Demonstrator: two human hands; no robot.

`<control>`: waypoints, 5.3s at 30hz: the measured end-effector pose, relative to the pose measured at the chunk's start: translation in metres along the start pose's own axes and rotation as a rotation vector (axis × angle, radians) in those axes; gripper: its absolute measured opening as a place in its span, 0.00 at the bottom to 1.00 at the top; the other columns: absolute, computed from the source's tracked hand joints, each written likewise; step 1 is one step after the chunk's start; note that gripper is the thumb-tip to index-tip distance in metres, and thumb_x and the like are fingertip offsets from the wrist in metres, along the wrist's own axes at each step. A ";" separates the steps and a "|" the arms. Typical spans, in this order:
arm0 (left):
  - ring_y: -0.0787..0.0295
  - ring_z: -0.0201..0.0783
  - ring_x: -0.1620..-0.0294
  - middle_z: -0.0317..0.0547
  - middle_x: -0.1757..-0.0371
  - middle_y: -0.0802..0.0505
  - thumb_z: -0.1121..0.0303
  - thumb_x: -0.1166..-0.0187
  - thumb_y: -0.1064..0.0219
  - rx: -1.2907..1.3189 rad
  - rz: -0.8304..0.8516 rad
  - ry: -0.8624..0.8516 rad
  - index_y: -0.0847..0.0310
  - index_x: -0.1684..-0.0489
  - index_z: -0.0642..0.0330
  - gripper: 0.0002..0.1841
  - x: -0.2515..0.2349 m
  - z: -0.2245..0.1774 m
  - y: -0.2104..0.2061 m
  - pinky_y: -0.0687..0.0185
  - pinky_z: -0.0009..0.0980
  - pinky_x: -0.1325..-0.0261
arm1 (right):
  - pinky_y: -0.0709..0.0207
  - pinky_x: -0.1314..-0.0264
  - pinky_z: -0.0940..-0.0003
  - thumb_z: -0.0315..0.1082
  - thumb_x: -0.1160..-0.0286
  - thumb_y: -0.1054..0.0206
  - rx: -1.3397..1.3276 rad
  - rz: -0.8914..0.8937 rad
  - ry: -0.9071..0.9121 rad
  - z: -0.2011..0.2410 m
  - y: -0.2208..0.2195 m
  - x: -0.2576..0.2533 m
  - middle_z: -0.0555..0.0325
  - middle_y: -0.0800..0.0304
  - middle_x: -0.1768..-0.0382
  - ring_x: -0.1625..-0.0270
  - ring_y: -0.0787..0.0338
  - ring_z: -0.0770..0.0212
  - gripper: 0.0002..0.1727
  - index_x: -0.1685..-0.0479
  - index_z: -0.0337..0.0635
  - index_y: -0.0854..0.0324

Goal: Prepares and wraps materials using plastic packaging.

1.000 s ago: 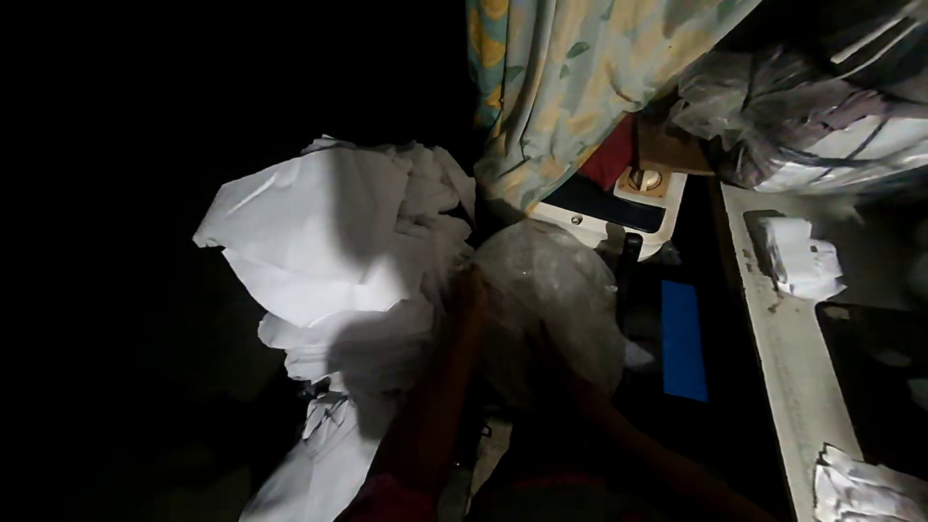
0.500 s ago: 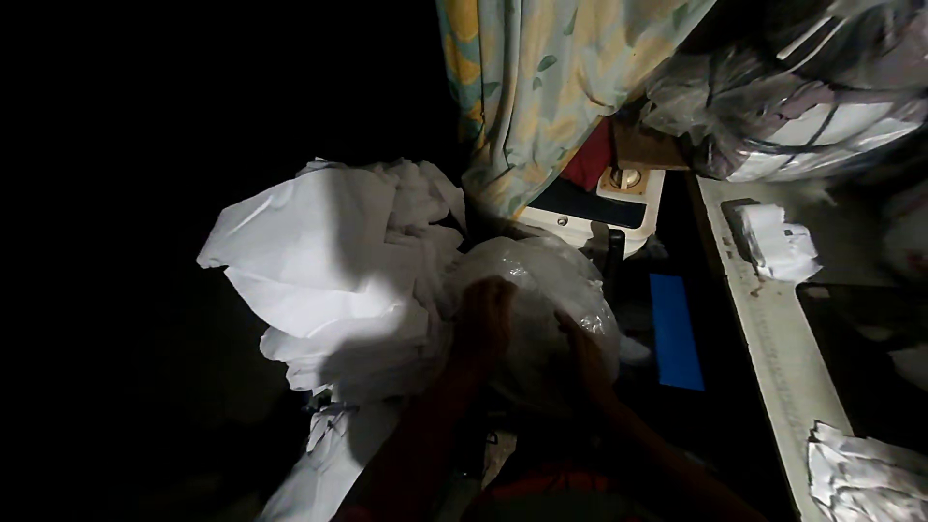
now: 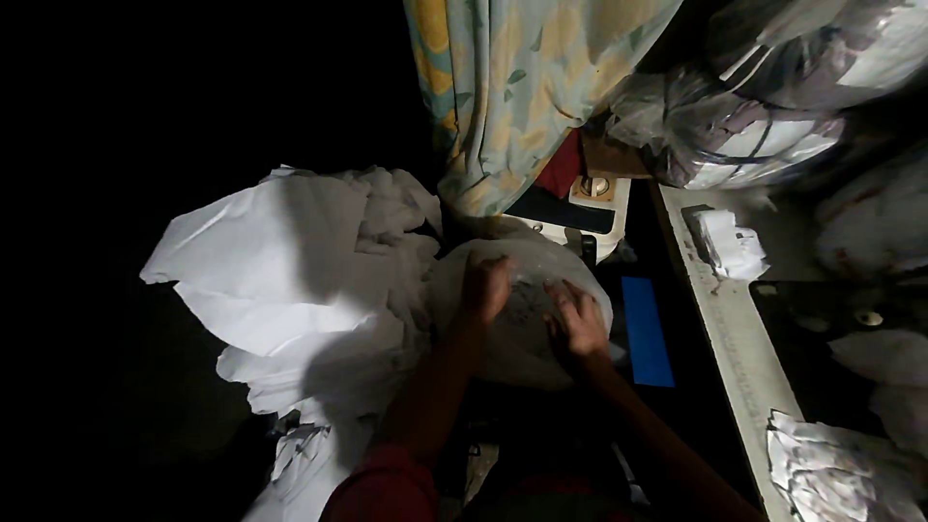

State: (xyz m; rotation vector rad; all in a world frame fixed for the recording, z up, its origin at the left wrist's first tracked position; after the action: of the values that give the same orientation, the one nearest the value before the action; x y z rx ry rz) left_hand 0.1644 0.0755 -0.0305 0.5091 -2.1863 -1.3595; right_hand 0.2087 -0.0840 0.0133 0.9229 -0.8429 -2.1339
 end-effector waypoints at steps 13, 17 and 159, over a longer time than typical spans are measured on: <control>0.12 0.63 0.37 0.64 0.38 0.09 0.69 0.10 0.44 0.187 -0.169 0.230 0.20 0.29 0.66 0.18 0.004 0.062 0.038 0.21 0.60 0.32 | 0.29 0.19 0.45 0.45 0.42 0.13 -0.592 0.434 -0.813 -0.065 -0.118 0.010 0.31 0.32 0.18 0.19 0.27 0.38 0.58 0.10 0.37 0.44; 0.12 0.62 0.38 0.66 0.42 0.09 0.71 0.12 0.43 0.417 -0.322 0.358 0.16 0.35 0.67 0.15 -0.020 0.079 0.036 0.22 0.61 0.33 | 0.25 0.27 0.48 0.48 0.19 0.30 -0.777 0.381 -1.088 -0.065 -0.129 0.040 0.31 0.23 0.27 0.29 0.19 0.43 0.39 0.18 0.29 0.37; 0.11 0.40 0.44 0.54 0.45 0.09 0.69 0.19 0.33 0.626 -0.320 -0.544 0.15 0.49 0.69 0.11 0.061 -0.082 0.088 0.15 0.38 0.38 | 0.22 0.32 0.43 0.37 0.12 0.39 -0.358 0.533 -0.381 0.010 0.025 -0.036 0.35 0.09 0.50 0.42 0.10 0.42 0.18 0.43 0.27 0.15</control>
State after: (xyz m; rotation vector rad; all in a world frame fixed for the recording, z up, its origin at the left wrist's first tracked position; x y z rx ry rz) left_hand 0.1612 0.0207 0.0932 0.8140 -3.1137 -1.0084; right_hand 0.2280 -0.0684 0.0507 0.0849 -0.7430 -1.9073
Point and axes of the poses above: each hand's wrist, its own x-axis away from the middle knuckle, its own y-axis out of the back of the hand, z = x × y, the point moved 9 cm from there along -x, towards the middle knuckle
